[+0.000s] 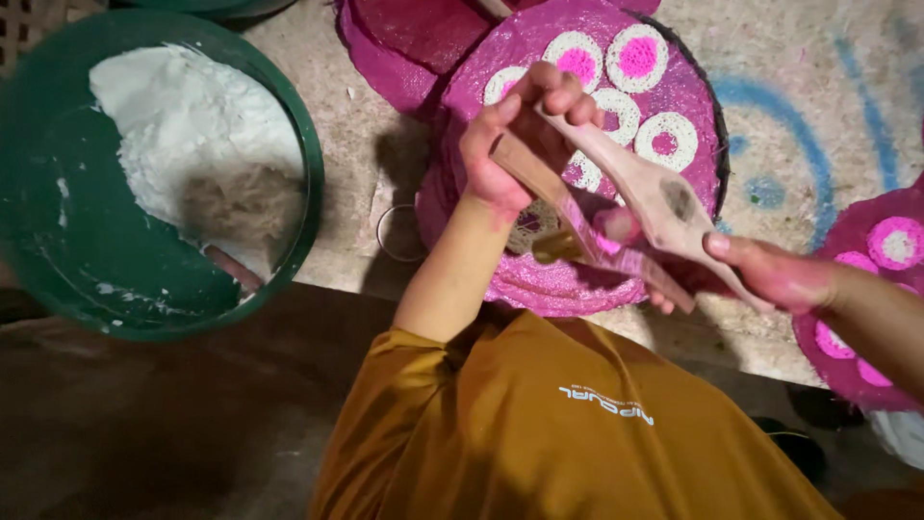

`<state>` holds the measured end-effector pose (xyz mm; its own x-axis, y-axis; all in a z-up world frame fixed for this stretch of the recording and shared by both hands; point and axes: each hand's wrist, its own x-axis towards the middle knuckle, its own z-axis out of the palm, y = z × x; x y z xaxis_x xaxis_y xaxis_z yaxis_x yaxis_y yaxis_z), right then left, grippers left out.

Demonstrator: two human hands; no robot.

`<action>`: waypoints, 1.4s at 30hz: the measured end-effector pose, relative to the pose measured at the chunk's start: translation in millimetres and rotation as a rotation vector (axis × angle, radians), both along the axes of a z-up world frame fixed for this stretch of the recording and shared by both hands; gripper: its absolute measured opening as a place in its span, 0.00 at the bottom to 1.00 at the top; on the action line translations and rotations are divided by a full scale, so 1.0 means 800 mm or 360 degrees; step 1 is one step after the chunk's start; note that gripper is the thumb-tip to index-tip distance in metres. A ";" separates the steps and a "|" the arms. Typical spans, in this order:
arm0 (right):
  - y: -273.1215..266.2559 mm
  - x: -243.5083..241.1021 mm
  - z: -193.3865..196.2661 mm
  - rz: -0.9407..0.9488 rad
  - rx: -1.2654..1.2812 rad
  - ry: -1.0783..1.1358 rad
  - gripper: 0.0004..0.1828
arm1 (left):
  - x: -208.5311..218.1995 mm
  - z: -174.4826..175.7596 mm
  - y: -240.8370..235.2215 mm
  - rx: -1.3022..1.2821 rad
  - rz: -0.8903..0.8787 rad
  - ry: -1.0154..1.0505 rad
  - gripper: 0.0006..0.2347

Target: The person uses a wooden press to form white and pink dough into ring-shaped cakes on a pink mat. They repeatedly scoop dough, press it, and arrange the finished cakes on trays. Finally, they place a tray of cakes into a steamer.

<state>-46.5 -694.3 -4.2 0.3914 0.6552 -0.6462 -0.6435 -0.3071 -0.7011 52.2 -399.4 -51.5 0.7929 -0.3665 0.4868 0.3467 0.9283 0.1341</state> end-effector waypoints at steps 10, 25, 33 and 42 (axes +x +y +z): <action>0.013 0.033 0.014 0.0162 -0.0251 -0.0136 0.50 | 0.015 -0.021 0.006 0.0053 0.0199 0.0172 0.15; 0.046 0.008 -0.048 -0.0156 -0.0434 -0.0347 0.46 | 0.035 -0.089 0.021 -0.0214 0.0131 0.0107 0.14; 0.043 0.016 -0.062 0.0011 -0.0892 -0.0642 0.45 | 0.045 -0.051 0.024 -0.0178 0.0093 -0.0032 0.13; -0.037 -0.025 0.003 -0.0033 0.0028 -0.0237 0.47 | 0.007 0.014 -0.021 0.0348 0.0078 -0.0117 0.10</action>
<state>-66.5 -723.8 -1.6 0.4955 0.6568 -0.5684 -0.5381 -0.2817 -0.7945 57.7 -415.9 -40.0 0.7776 -0.4317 0.4571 0.2839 0.8898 0.3572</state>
